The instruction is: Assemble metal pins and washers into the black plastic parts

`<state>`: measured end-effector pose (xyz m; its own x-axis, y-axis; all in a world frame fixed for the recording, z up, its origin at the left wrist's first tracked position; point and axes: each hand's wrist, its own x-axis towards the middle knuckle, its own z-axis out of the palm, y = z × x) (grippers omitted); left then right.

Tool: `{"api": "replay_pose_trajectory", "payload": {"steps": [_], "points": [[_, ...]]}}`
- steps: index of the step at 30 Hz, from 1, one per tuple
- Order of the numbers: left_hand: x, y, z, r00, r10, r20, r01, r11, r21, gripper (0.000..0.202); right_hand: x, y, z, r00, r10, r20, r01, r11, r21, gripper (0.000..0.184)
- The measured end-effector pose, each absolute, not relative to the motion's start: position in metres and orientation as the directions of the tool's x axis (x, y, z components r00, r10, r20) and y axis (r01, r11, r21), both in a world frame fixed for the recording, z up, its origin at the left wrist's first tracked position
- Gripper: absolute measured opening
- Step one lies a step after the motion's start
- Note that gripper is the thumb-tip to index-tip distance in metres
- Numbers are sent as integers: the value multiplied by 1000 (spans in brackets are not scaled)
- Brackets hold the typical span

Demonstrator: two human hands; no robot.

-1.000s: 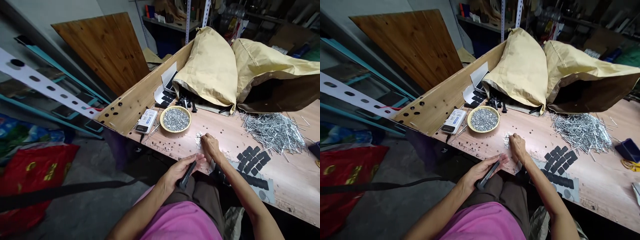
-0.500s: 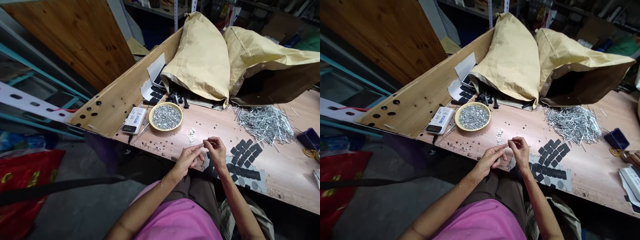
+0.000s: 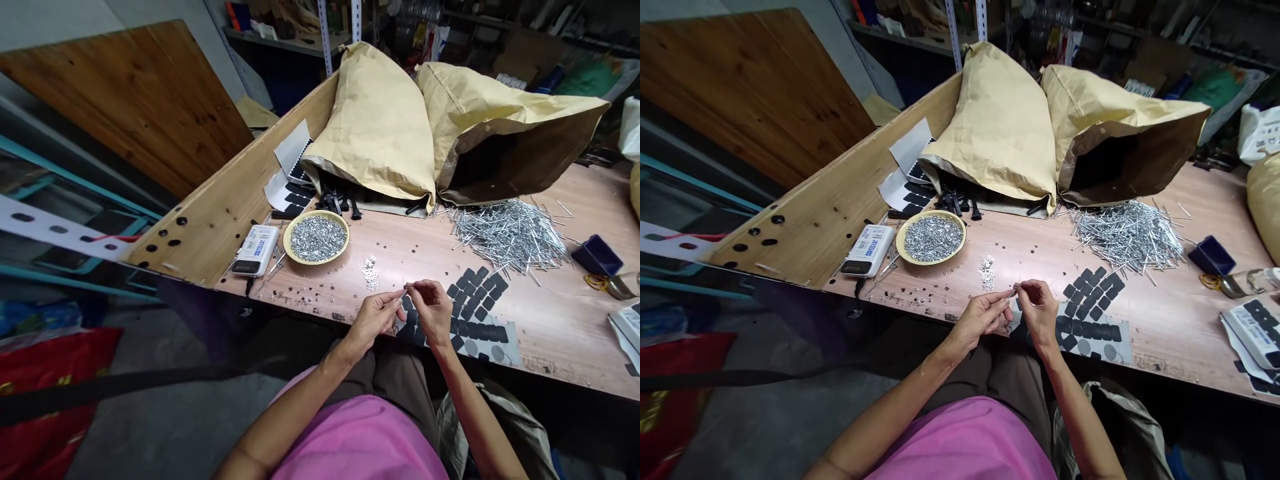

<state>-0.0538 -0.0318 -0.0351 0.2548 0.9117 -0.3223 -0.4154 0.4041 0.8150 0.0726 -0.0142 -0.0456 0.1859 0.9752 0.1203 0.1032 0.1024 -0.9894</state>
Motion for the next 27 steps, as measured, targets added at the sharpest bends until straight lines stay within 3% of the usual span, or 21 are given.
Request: {"api": "replay_pose_trajectory", "payload": {"steps": [12, 15, 19, 21, 27], "points": [[-48, -34, -36, 280, 908, -313, -357, 401, 844, 57, 82, -24, -49, 223, 960, 169, 126, 143, -982, 19], [-46, -34, -38, 274, 906, -324, -342, 406, 847, 58, 85, -28, -54, 194, 938, 286, 273, 229, -935, 12], [-45, -34, -41, 265, 895, -359, -285, 428, 858, 64, 93, -30, -56, 19, 882, 471, 505, 398, -765, 10], [-47, -33, -43, 297, 879, -372, -250, 448, 859, 67, 100, -28, -52, -39, 897, 441, 493, 401, -772, 13], [-58, -29, -37, 480, 799, -362, -174, 492, 853, 65, 124, -15, -31, -269, 952, 144, 335, 233, -913, 22]]}}
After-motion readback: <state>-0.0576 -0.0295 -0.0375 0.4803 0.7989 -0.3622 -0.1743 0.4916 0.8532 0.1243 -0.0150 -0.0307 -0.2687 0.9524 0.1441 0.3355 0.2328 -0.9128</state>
